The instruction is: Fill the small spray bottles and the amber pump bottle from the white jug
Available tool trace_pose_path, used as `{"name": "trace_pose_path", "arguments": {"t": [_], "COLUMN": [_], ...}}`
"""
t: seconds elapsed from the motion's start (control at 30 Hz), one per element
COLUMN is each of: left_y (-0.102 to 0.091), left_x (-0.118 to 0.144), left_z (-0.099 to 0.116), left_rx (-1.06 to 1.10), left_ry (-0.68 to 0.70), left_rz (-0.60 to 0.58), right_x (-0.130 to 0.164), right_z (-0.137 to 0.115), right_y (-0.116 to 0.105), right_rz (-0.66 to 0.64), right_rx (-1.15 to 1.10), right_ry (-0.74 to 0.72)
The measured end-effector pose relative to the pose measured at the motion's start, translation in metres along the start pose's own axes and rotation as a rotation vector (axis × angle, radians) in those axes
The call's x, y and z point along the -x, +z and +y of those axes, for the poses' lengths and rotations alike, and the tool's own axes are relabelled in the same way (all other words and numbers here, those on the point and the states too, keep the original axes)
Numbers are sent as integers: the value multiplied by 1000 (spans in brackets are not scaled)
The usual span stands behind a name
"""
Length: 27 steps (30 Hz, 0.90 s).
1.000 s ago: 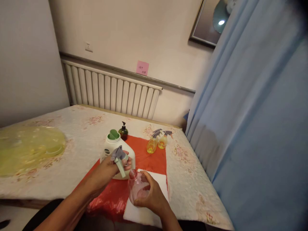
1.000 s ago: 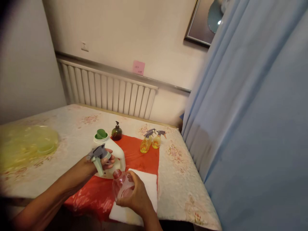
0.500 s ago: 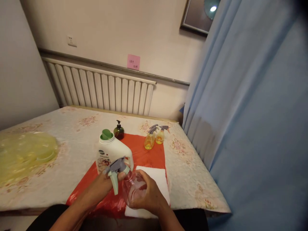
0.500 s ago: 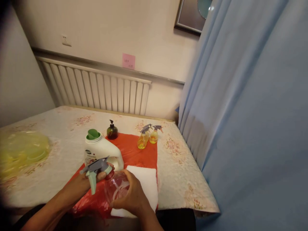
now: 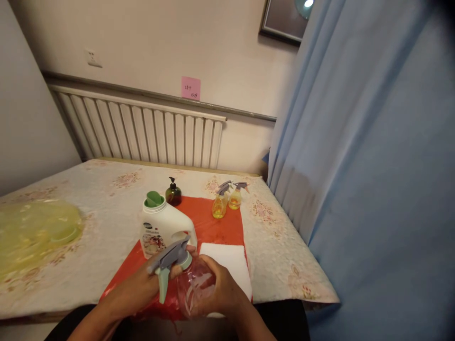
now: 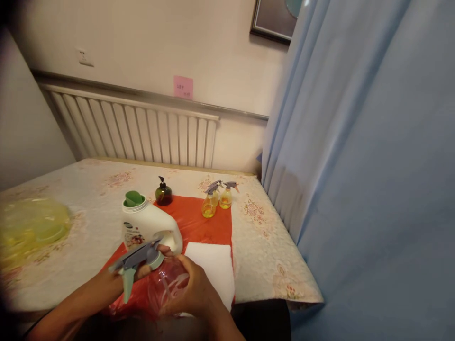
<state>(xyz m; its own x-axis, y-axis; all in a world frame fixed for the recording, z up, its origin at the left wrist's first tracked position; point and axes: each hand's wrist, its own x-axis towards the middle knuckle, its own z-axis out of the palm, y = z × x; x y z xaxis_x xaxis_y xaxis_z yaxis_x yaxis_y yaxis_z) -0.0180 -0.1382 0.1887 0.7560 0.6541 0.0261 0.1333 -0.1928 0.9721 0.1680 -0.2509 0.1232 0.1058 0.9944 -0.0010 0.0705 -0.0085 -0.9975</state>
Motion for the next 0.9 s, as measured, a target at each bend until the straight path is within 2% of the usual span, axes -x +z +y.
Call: {"name": "trace_pose_path", "arguments": {"t": [0.1,0.23,0.37,0.5,0.7,0.83,0.9], "left_y": [4,11,13,13,17,18,19], "left_x": [-2,-10,-17,-17,-9,-4,-5], "left_z": [-3,-14,-23,-22,-19,-14,-11], "left_rx": [56,147,133,72,138,176,209], "left_ry": [6,23,45,89,-45,-37,-34], "left_rz": [45,162,270,261,280,221,208], "right_x": [-1,0,-1,-1,-1,-4,-4], "right_z": [0,-3,-3,0,6,14,15], "right_y": [2,3,3,3,2,2,3], "right_rz": [-15,-5,4,-12,-10,11,4], "right_rx": [-63,-65,-65,-30,-25,-54,-77], "right_ry": [-8,5,2,-59,-53,-4,-26]}}
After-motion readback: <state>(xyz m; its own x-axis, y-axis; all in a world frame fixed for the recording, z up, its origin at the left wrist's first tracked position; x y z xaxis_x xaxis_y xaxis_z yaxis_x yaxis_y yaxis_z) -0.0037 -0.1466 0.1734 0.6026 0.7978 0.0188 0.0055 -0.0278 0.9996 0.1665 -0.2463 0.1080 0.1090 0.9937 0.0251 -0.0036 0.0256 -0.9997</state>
